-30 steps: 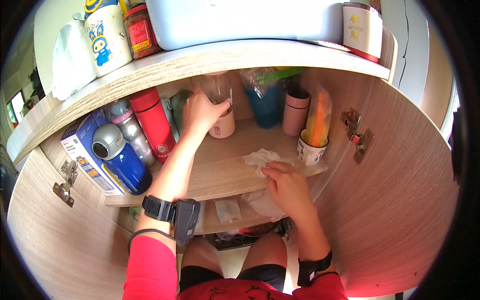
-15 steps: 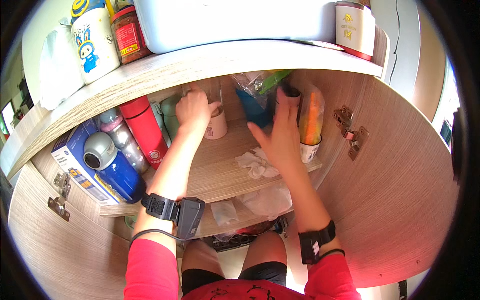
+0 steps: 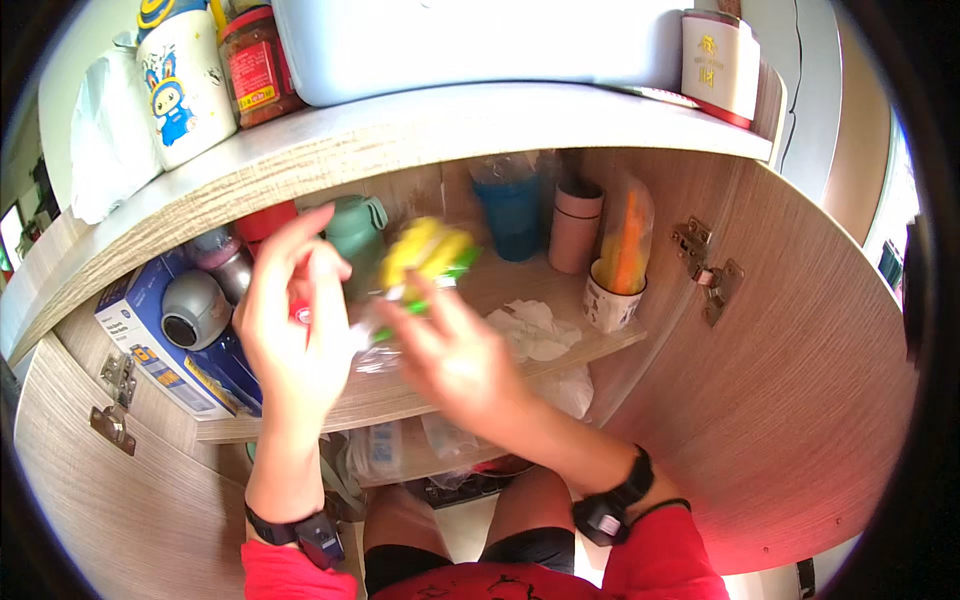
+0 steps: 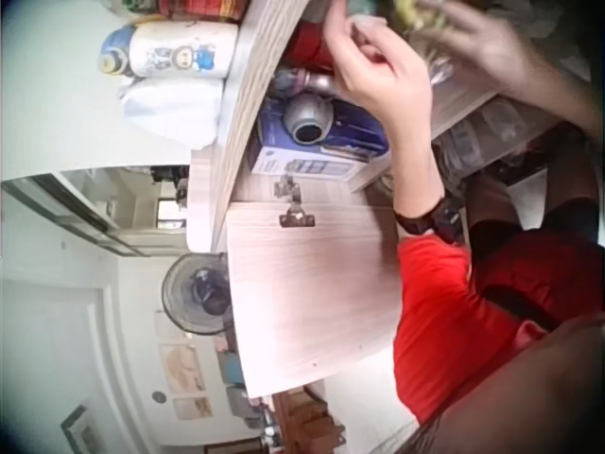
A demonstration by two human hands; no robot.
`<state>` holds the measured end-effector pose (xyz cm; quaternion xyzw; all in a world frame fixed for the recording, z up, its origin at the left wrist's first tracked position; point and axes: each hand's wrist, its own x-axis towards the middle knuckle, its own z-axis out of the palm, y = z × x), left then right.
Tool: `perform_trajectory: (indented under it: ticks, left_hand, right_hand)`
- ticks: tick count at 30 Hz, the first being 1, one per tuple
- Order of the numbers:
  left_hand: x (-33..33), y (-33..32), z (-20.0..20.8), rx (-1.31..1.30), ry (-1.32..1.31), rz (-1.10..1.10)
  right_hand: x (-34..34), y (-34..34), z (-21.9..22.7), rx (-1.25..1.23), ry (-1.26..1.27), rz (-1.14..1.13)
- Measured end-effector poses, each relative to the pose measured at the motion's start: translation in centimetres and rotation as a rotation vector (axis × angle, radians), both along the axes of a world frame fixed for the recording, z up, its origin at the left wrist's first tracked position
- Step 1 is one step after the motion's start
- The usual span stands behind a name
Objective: Organize and inspect various water bottles in a storage cabinet.
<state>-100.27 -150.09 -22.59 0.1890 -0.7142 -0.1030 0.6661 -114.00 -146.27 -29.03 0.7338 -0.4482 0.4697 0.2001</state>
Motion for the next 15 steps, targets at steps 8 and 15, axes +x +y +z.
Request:
perform_trajectory:
  ticks: [8,15]
  left_hand:
    - [1.3,0.7,-5.8,-0.070,-0.516,0.022]
    - [-0.6,-1.2,-8.6,-0.123,-0.696,0.133]
  right_hand:
    - [-5.9,-5.6,3.9,0.210,-0.168,-0.391]
    - [-9.7,-9.9,5.3,0.349,-0.318,-0.753]
